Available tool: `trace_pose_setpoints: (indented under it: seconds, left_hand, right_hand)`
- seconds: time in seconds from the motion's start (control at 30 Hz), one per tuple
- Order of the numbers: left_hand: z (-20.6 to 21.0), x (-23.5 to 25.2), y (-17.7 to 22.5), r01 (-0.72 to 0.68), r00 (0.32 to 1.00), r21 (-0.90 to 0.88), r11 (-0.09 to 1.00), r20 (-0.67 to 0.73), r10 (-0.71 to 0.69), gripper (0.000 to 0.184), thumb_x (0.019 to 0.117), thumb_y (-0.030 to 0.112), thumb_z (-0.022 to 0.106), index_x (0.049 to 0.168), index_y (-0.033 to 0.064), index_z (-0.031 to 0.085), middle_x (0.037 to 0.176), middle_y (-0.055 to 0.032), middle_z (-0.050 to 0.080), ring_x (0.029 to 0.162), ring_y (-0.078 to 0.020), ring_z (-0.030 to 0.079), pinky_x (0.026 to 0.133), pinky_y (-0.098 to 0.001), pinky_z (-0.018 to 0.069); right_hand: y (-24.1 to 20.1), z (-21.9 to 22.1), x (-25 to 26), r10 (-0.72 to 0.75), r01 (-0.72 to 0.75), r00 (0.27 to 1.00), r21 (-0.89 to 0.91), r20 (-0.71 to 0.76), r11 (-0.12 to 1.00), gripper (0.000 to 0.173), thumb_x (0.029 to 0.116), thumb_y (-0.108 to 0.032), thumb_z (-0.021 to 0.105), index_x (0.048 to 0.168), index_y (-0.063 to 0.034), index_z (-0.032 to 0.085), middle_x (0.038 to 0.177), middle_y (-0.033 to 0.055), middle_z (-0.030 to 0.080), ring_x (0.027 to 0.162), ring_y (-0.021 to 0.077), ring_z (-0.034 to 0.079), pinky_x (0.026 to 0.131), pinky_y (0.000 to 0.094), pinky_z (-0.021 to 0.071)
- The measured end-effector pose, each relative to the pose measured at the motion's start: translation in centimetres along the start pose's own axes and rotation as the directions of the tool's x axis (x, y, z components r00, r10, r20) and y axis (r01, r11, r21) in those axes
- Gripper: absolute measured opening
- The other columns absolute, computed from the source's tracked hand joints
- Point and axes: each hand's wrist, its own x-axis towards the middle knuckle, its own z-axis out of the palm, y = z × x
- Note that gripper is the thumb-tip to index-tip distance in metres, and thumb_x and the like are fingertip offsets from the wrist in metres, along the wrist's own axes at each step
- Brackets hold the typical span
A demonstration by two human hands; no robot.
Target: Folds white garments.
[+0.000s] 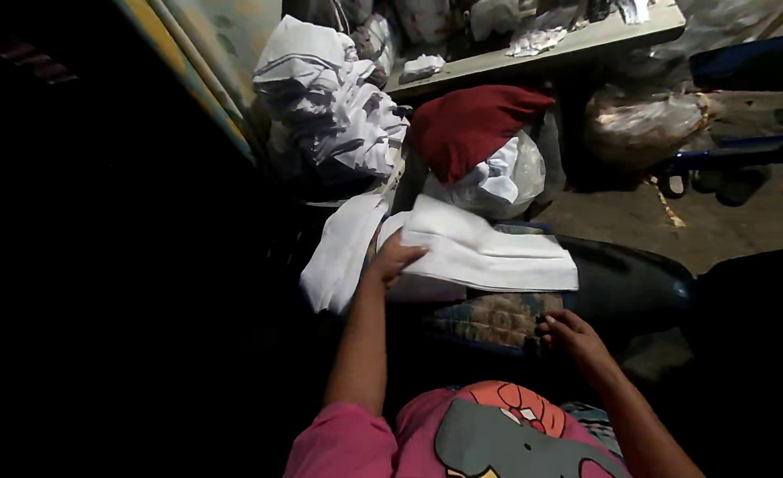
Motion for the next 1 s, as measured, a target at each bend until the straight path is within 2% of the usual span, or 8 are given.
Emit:
trace_pose_setpoints:
  seconds: [0.1, 0.23, 0.37, 0.47, 0.6, 0.77, 0.87, 1.0]
  left_hand:
    - [-3.4, 0.5, -3.9, 0.135, 0.981, 0.190, 0.973, -0.165, -0.104, 0.076, 0.0914, 0.005, 0.074, 0.156, 0.0034, 0.035, 0.143, -0.0242, 0.055, 0.126, -0.0318, 0.060, 0.106, -0.0487, 0.0507]
    - [-4.2, -0.5, -4.7, 0.145, 0.977, 0.211, 0.967, -0.186, -0.106, 0.078, 0.0917, 0.005, 0.074, 0.157, 0.0046, 0.032, 0.144, -0.0238, 0.054, 0.127, -0.0304, 0.060, 0.107, -0.0460, 0.0506]
    - [-2.2, -1.6, -2.8, 0.165, 0.905, 0.610, 0.775, -0.406, 0.127, 0.062, 0.0966, 0.013, 0.069, 0.151, 0.0007, 0.043, 0.141, -0.0250, 0.056, 0.129, -0.0403, 0.056, 0.108, -0.0554, 0.0458]
    - [1.7, -1.3, -3.8, -0.105, 0.938, 0.799, 0.592, -0.119, 0.326, 0.034, 0.1052, 0.017, 0.053, 0.135, 0.0025, 0.062, 0.141, -0.0207, 0.058, 0.136, -0.0364, 0.052, 0.115, -0.0495, 0.0408]
    - [5.8, 0.3, -7.0, -0.406, 0.894, 0.809, 0.424, 0.256, 0.368, 0.034, 0.1015, 0.007, 0.049, 0.130, 0.0021, 0.067, 0.140, -0.0155, 0.062, 0.137, -0.0306, 0.054, 0.119, -0.0480, 0.0353]
    - [5.3, -0.2, -7.3, -0.325, 0.937, 0.869, 0.373, 0.243, 0.250, 0.046, 0.1069, 0.030, 0.050, 0.151, 0.0154, 0.052, 0.159, -0.0063, 0.046, 0.152, -0.0265, 0.035, 0.126, -0.0529, 0.0188]
    - [5.0, -0.2, -6.6, -0.212, 0.976, 0.910, 0.356, 0.178, 0.126, 0.057, 0.1062, 0.045, 0.048, 0.159, 0.0251, 0.039, 0.167, -0.0015, 0.033, 0.158, -0.0268, 0.019, 0.126, -0.0594, 0.0056]
    - [4.9, -0.1, -6.6, -0.156, 0.987, 0.929, 0.336, 0.135, 0.085, 0.064, 0.1043, 0.054, 0.047, 0.162, 0.0298, 0.033, 0.171, -0.0048, 0.021, 0.159, -0.0282, 0.011, 0.124, -0.0637, 0.0009]
  right_hand:
    - [-0.3, 0.4, 0.2, 0.014, -0.015, 1.000, -0.073, -0.017, 0.997, 0.028, 0.1081, -0.018, 0.050, 0.129, -0.0003, 0.057, 0.107, 0.0158, 0.067, 0.086, 0.0216, 0.068, 0.076, 0.0392, 0.0576]
    - [-2.1, 1.8, 0.2, -0.158, 0.137, 0.987, -0.310, -0.041, 0.941, 0.031, 0.1066, -0.015, 0.051, 0.130, 0.0031, 0.058, 0.112, 0.0201, 0.068, 0.095, 0.0262, 0.069, 0.085, 0.0446, 0.0576]
    - [-5.3, 5.2, 1.7, -0.395, 0.334, 0.918, -0.621, 0.043, 0.709, 0.035, 0.1070, -0.016, 0.047, 0.131, 0.0055, 0.060, 0.130, 0.0273, 0.061, 0.124, 0.0398, 0.059, 0.108, 0.0538, 0.0455]
    - [-6.5, 9.9, 4.4, -0.521, 0.496, 0.832, -0.672, 0.188, 0.550, 0.039, 0.1062, -0.019, 0.048, 0.137, 0.0022, 0.059, 0.143, 0.0270, 0.054, 0.138, 0.0409, 0.049, 0.115, 0.0509, 0.0408]
    - [-4.7, 14.7, 8.3, -0.607, 0.685, 0.694, -0.614, 0.388, 0.391, 0.058, 0.1083, -0.037, 0.039, 0.149, 0.0031, 0.048, 0.156, 0.0262, 0.043, 0.150, 0.0405, 0.035, 0.125, 0.0492, 0.0273]
    - [-1.6, 11.9, 9.5, -0.632, 0.525, 0.722, -0.818, 0.282, 0.234, 0.072, 0.1078, -0.053, 0.025, 0.158, -0.0024, 0.038, 0.165, 0.0222, 0.032, 0.155, 0.0379, 0.025, 0.125, 0.0626, 0.0151]
    - [-0.9, 8.0, 9.3, -0.598, 0.309, 0.799, -0.895, 0.062, 0.321, 0.078, 0.1058, -0.055, 0.026, 0.159, 0.0011, 0.031, 0.166, 0.0262, 0.025, 0.156, 0.0424, 0.020, 0.125, 0.0641, 0.0115]
    - [-2.2, 4.9, 8.9, -0.480, 0.061, 0.861, -0.905, -0.166, 0.422, 0.079, 0.1071, -0.054, 0.030, 0.158, 0.0059, 0.029, 0.166, 0.0314, 0.019, 0.156, 0.0457, 0.015, 0.124, 0.0662, 0.0063]
